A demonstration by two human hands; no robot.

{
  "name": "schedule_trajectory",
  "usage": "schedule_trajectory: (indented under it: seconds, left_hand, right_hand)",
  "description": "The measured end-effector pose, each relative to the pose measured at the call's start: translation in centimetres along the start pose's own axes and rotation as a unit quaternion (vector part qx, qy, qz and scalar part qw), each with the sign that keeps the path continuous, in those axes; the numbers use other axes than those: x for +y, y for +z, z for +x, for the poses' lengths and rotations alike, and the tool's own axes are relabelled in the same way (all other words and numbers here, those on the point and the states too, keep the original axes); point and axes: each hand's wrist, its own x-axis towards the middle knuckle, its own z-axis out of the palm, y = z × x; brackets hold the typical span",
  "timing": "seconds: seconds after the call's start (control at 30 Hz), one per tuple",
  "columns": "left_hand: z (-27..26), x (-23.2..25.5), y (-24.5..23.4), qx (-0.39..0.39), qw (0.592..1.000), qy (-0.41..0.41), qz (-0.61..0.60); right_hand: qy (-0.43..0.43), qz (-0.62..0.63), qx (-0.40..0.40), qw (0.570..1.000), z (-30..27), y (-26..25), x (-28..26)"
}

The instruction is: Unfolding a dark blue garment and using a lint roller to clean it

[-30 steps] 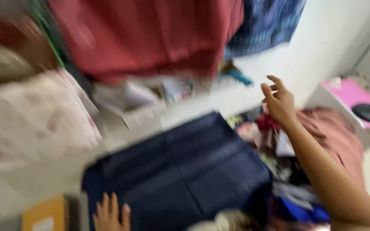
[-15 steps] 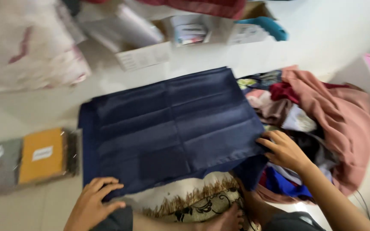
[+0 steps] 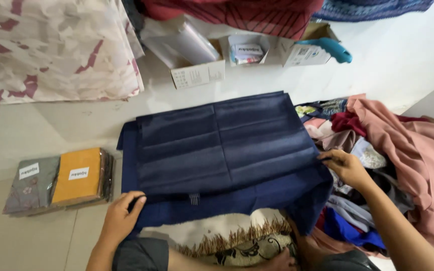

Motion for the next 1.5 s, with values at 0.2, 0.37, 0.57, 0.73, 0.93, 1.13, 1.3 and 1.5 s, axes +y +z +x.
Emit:
schedule_trajectory:
  seconds: [0.2,0.37,0.57,0.73,0.93,1.13,1.3,1.5]
  left_hand:
    - [7.4,1.0,0.3,0.138,0.978,-0.124,-0.099]
    - [15.9,-1.6,2.8,0.248,0.948,-0.14,-0.143]
    - [21.7,-3.4,6.8,0.288,0.942,-0.146,0.09]
    - [21.0,-2.8,9.0,0.348,0.86,-0.098,0.359]
    - [20.6,-1.3,8.9,0.338,0.845,-0.063,0.409]
    - [19.7,1.6,7.9,0.343,0.843,-0.081,0.406]
    - [18.1,1.2,6.7,0.223,0.919,-0.094,0.311]
    - [10.0,1.1,5.1,0.039,0.961,-0.169,0.215]
  right_hand:
    - [0.059,0.22,0.144,0.963,7.6,2.9,-2.2]
    - [0.001,0.021,0.274,0.961,16.0,5.0,-1.2]
    - [-0.031,-0.24,0.327,0.914,23.3,10.8,3.2]
    - [-0.015,-0.435,0.362,0.824,21.6,13.2,1.9]
    - [-0.073,-0.498,0.395,0.768,22.0,13.5,1.8]
    - [0.02,-0.489,0.326,0.809,20.6,13.3,-1.8]
    - [0.066,-0.422,0.183,0.885,19.3,12.0,0.4]
    - [0.103,-0.355,0.065,0.927,8.9,9.8,-2.7]
